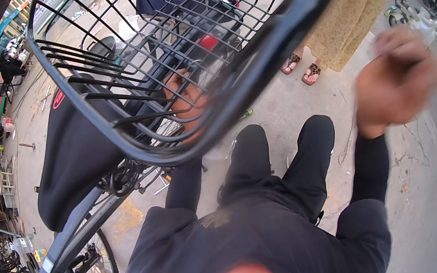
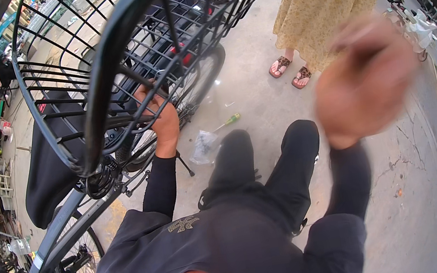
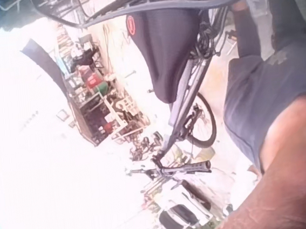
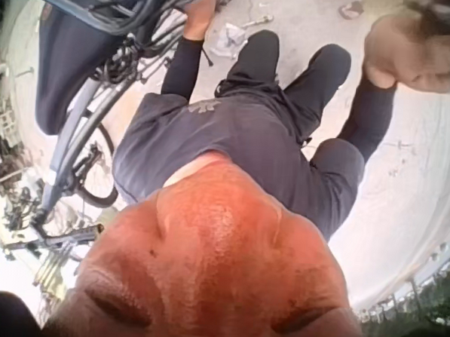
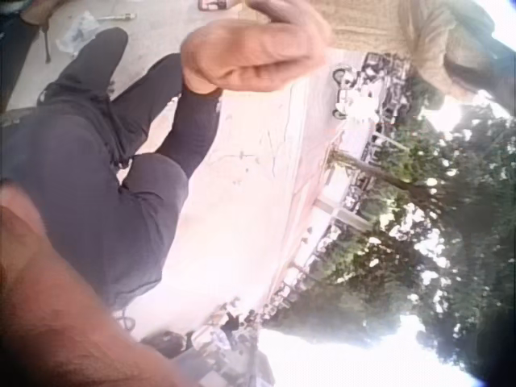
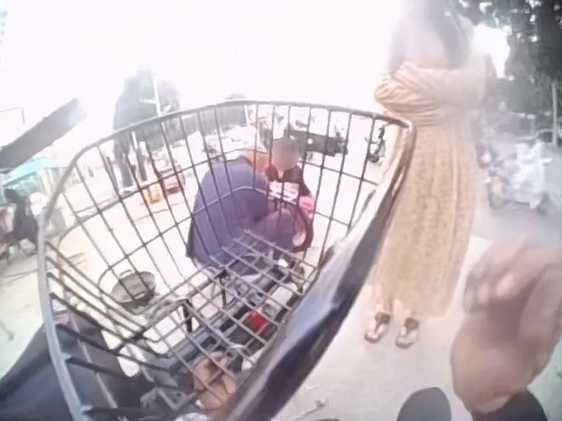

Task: The person assembles a bicycle by attaching a rear cargo rack and securing it with zip ties. They use pliers to cut and tighten the ties, then use a screwdriver to fasten bolts. The work is performed outdoors on a paved area with other bicycles and tools nearby.

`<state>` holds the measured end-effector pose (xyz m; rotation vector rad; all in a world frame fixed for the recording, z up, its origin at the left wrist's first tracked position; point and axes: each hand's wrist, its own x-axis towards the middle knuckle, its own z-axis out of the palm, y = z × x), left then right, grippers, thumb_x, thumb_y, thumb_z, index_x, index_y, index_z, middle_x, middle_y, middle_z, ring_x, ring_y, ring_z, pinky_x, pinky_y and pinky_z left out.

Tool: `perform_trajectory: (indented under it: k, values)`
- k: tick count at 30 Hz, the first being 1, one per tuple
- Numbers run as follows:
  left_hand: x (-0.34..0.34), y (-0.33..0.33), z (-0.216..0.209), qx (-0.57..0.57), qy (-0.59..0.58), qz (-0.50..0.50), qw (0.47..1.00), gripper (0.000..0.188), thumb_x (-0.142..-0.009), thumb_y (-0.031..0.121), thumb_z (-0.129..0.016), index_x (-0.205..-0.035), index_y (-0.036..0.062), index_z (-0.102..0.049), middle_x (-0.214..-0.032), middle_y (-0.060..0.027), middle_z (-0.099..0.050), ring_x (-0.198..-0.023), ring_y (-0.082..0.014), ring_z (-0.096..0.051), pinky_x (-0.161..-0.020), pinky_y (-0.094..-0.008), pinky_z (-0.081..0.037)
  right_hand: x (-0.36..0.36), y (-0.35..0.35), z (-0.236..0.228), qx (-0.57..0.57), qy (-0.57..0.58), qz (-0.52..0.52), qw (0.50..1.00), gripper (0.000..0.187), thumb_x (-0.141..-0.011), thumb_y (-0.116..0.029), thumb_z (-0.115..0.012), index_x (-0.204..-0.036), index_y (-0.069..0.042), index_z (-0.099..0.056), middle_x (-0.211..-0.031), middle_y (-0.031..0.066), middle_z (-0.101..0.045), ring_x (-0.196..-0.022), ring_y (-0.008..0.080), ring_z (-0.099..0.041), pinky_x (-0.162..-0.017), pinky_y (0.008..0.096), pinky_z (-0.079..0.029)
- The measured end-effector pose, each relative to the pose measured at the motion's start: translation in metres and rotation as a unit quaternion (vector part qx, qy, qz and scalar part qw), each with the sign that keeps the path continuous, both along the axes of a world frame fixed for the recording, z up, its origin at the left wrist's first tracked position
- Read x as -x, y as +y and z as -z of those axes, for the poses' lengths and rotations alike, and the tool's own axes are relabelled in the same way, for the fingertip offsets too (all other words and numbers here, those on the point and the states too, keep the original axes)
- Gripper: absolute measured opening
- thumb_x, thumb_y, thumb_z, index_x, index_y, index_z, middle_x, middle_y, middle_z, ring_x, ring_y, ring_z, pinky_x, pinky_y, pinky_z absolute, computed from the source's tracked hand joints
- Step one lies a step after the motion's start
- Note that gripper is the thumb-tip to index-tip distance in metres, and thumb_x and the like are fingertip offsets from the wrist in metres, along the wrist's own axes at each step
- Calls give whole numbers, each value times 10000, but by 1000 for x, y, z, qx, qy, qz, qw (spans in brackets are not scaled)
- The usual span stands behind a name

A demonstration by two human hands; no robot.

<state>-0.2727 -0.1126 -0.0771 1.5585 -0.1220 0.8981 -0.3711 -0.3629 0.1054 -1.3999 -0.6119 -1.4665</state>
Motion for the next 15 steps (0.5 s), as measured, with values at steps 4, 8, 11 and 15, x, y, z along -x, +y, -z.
perform_trajectory:
  k: [4, 8, 11, 15]
  values:
    - [5, 22, -12, -194, -49, -152, 968, 142, -980, 19, -611, -1121, 18, -590, -991, -67, -657, -891, -155, -630, -818, -325, -515, -38, 56, 115, 178, 356, -76, 914, 205, -964, -121, -650, -1121, 10, -647, -1048, 125, -703, -805, 191, -679, -700, 289, -522]
    - [14, 28, -21, -206, -50, -130, 969, 149, -996, 28, -582, -1144, 20, -561, -969, -33, -568, -853, -117, -574, -743, -262, -477, -91, 110, 144, 150, 273, -171, 935, 282, -961, -97, -647, -1226, 0, -635, -1045, 136, -709, -791, 215, -687, -672, 313, -537]
    - [11, 32, -15, -168, -46, -153, 973, 122, -1002, 100, -615, -1079, 9, -588, -955, -57, -628, -843, -122, -610, -731, -287, -501, -111, 135, 162, 139, 297, -259, 909, 259, -933, -138, -683, -1153, -4, -657, -973, 157, -710, -796, 316, -680, -680, 382, -527]
    - [12, 31, -9, -65, -85, -98, 989, 151, -1001, 130, -646, -1075, 8, -597, -947, -45, -646, -826, -98, -612, -705, -267, -498, -102, 145, 153, 77, 285, -345, 891, 186, -916, -135, -697, -1055, -11, -684, -900, 161, -707, -778, 362, -673, -666, 408, -517]
